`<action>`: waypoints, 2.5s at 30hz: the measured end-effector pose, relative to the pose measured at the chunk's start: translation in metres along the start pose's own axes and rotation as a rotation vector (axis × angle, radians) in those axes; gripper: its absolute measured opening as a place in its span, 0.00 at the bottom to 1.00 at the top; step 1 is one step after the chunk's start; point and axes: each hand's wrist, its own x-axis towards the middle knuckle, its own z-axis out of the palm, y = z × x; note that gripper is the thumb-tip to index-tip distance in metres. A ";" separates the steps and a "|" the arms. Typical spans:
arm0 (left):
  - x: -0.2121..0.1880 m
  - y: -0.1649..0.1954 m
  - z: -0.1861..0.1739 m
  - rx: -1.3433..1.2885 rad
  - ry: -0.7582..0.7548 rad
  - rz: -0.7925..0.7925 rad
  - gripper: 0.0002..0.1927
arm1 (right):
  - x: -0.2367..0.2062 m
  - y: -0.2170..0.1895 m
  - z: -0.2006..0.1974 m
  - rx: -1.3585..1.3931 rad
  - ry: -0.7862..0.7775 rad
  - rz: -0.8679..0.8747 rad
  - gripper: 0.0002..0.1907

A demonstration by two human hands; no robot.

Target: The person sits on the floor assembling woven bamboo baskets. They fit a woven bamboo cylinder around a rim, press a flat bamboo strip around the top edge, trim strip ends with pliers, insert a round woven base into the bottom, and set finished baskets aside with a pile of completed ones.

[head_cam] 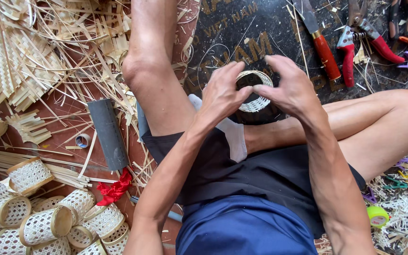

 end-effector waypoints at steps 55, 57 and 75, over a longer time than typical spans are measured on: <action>0.004 -0.033 0.020 0.302 -0.239 -0.285 0.06 | 0.026 -0.043 0.045 -0.444 -0.132 0.267 0.05; 0.006 -0.035 0.020 0.280 -0.233 -0.249 0.06 | 0.029 -0.045 0.045 -0.468 -0.153 0.264 0.05; 0.006 -0.027 0.028 0.260 -0.326 -0.211 0.09 | 0.024 -0.045 0.043 -0.553 -0.142 -0.003 0.04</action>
